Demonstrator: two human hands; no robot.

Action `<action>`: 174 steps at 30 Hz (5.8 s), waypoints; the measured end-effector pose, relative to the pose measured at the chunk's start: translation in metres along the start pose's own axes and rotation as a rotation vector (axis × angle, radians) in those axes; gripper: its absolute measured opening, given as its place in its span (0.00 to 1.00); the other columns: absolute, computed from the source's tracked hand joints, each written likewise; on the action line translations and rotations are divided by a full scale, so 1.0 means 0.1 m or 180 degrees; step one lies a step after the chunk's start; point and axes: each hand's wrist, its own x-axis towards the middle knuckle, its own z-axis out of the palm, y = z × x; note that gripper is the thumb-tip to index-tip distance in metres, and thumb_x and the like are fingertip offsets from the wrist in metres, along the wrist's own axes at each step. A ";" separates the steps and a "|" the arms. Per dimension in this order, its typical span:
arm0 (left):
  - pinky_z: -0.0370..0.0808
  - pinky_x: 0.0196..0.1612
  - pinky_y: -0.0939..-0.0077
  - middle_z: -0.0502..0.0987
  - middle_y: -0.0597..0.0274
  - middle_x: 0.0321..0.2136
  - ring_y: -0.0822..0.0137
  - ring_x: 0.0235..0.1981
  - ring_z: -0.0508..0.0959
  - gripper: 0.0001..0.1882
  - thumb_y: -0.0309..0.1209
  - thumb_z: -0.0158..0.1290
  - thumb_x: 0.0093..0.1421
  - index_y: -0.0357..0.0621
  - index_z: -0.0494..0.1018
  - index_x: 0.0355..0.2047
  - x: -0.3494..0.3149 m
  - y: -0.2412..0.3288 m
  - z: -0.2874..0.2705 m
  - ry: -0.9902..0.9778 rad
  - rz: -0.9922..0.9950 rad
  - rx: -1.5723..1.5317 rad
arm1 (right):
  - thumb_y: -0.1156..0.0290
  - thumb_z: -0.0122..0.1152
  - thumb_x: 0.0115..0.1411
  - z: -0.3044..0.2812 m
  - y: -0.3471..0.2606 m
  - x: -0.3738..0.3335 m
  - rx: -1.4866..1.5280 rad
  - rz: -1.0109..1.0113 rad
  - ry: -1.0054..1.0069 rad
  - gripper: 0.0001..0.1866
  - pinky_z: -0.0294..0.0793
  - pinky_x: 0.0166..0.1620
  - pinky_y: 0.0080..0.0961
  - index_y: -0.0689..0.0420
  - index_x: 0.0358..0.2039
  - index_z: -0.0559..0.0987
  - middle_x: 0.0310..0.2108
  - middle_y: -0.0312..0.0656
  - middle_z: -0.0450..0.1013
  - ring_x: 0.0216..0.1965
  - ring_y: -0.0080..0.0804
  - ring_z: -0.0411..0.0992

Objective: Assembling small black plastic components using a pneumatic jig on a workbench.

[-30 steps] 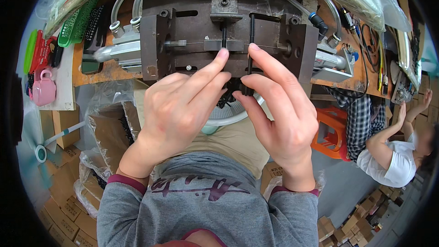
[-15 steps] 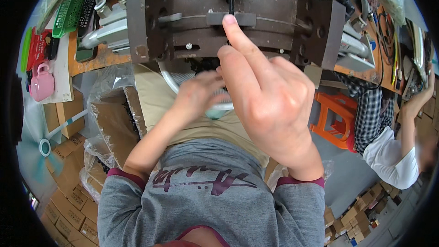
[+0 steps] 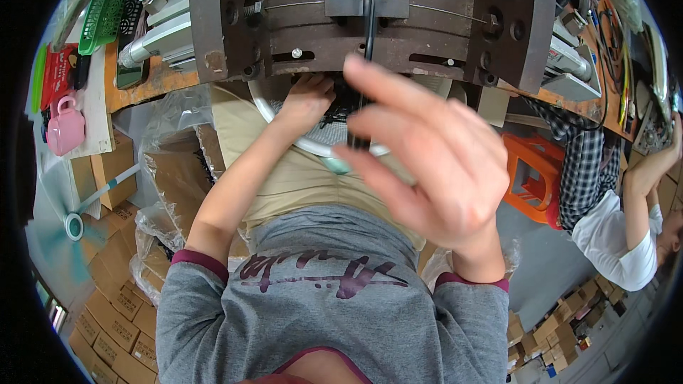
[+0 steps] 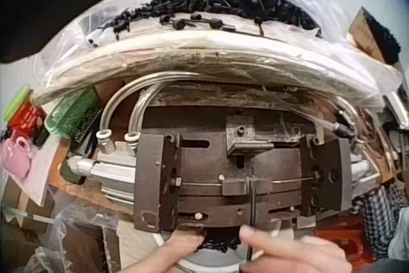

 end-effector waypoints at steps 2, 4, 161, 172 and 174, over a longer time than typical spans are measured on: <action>0.77 0.39 0.65 0.79 0.60 0.29 0.61 0.33 0.81 0.04 0.26 0.56 0.56 0.38 0.76 0.28 -0.05 0.12 -0.24 -0.0252 -0.0473 -0.0561 | 0.70 0.79 0.41 -0.02 0.04 -0.14 0.0265 -0.0242 -0.0263 0.18 0.78 0.33 0.19 0.62 0.31 0.81 0.40 0.47 0.81 0.33 0.33 0.80; 0.78 0.36 0.70 0.80 0.61 0.28 0.66 0.32 0.82 0.05 0.25 0.57 0.58 0.36 0.76 0.32 -0.09 0.25 -0.74 -0.0645 -0.1363 -0.2239 | 0.68 0.76 0.44 0.01 0.14 -0.33 0.0397 0.0025 -0.0983 0.15 0.76 0.30 0.23 0.58 0.32 0.82 0.34 0.43 0.80 0.26 0.33 0.77; 0.79 0.31 0.75 0.78 0.48 0.38 0.56 0.35 0.81 0.20 0.18 0.55 0.44 0.30 0.77 0.41 0.85 0.46 -3.28 0.1794 0.1438 0.0265 | 0.85 0.69 0.52 -0.35 -0.07 0.22 0.4479 0.1403 0.1047 0.24 0.83 0.37 0.24 0.68 0.50 0.75 0.41 0.50 0.76 0.34 0.31 0.79; 0.79 0.20 0.81 0.80 0.37 0.42 0.66 0.27 0.82 0.21 0.27 0.47 0.66 0.22 0.68 0.55 0.38 0.63 -3.30 0.0748 -0.1060 -0.4274 | 0.78 0.66 0.47 -0.01 0.02 0.12 -0.0666 -0.0166 -0.0053 0.12 0.78 0.36 0.26 0.62 0.35 0.77 0.54 0.52 0.73 0.34 0.34 0.78; 0.77 0.18 0.82 0.80 0.37 0.42 0.66 0.25 0.81 0.21 0.28 0.48 0.67 0.22 0.68 0.55 0.33 0.61 -3.22 0.0746 -0.1117 -0.4496 | 0.76 0.64 0.47 0.02 0.00 0.17 -0.1132 -0.0252 -0.0068 0.11 0.77 0.33 0.24 0.61 0.33 0.77 0.54 0.52 0.74 0.29 0.31 0.77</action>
